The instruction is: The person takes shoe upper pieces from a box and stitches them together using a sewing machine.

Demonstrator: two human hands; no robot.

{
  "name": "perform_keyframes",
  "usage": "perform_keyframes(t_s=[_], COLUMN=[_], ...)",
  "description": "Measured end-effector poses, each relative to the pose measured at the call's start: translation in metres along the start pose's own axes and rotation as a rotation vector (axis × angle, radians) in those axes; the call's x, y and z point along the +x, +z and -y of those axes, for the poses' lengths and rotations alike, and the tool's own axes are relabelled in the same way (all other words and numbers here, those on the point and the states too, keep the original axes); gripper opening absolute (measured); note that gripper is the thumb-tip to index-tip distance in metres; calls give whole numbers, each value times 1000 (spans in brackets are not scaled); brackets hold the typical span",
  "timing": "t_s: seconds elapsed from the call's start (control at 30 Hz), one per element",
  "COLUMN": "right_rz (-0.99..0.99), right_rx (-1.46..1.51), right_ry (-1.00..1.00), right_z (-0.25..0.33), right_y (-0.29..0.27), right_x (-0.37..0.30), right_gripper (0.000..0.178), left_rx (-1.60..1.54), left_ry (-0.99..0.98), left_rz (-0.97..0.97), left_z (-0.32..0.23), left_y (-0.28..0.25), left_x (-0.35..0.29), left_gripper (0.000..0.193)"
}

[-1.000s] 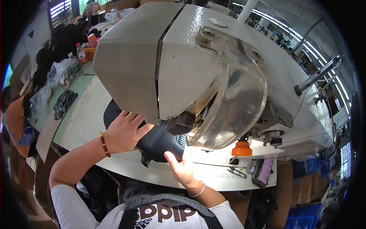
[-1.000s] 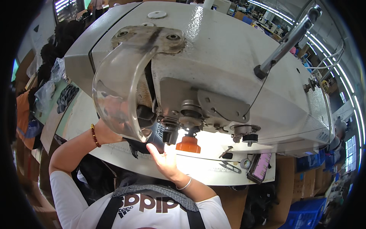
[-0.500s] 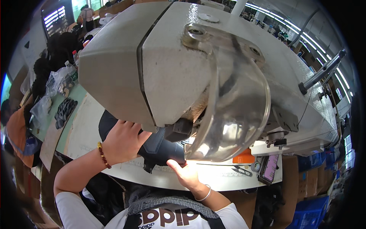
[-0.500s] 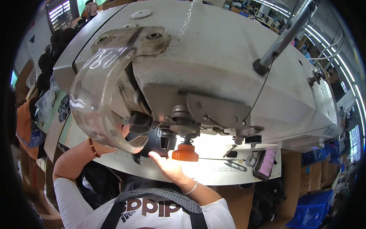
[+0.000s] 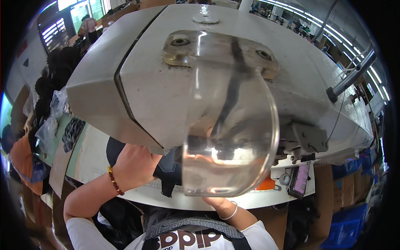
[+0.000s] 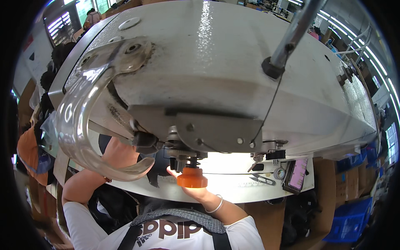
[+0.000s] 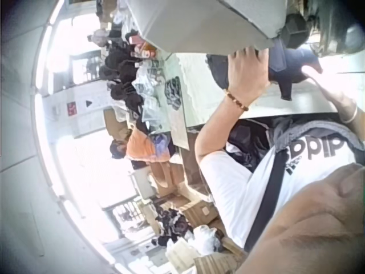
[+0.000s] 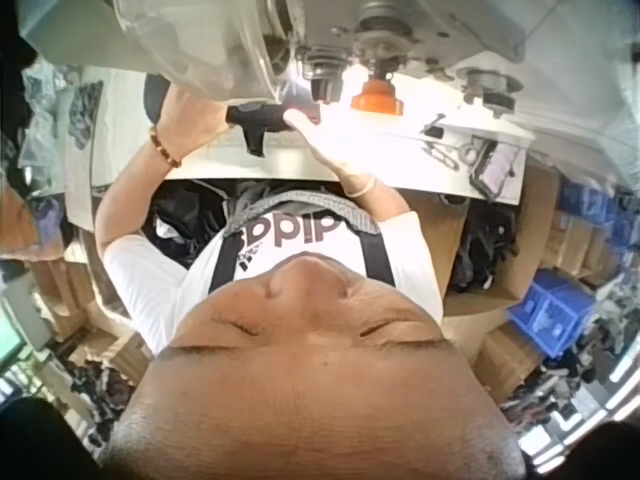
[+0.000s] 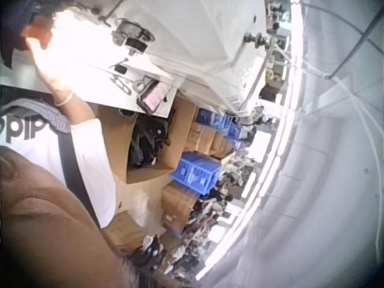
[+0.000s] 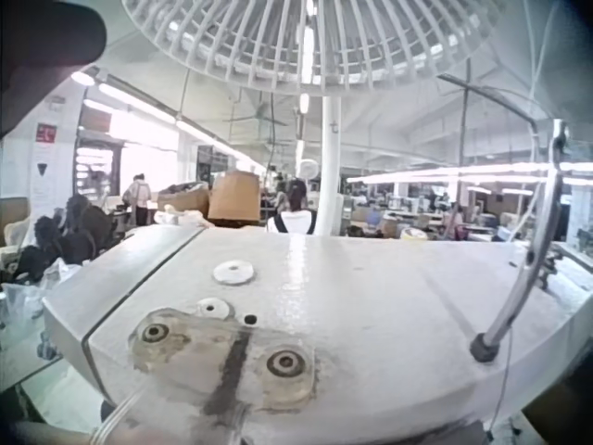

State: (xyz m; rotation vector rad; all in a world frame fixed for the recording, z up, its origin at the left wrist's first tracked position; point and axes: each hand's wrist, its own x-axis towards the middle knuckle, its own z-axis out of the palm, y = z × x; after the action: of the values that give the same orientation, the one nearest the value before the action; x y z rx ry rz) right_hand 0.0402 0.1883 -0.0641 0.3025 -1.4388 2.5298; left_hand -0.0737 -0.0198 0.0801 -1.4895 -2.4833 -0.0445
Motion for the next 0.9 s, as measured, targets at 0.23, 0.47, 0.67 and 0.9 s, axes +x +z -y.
perform_keyframes(t_s=[0.23, 0.47, 0.67, 0.9], right_rz=[-79, -91, -190, -171], right_rx=[271, -1156, -460, -320], right_ry=[426, -20, 123, 296], right_z=[2, 20, 19, -4], right_y=[0, 15, 26, 14], right_x=[-4, 16, 17, 13], right_gripper=[45, 24, 18, 28], left_rx=[-33, -32, -48, -141], left_ry=[2, 46, 18, 99], left_rz=[-23, -208, 230, 30], left_z=[9, 14, 33, 45], left_y=[-2, -5, 2, -6], left_x=[6, 9, 14, 39], left_gripper=[73, 59, 62, 62])
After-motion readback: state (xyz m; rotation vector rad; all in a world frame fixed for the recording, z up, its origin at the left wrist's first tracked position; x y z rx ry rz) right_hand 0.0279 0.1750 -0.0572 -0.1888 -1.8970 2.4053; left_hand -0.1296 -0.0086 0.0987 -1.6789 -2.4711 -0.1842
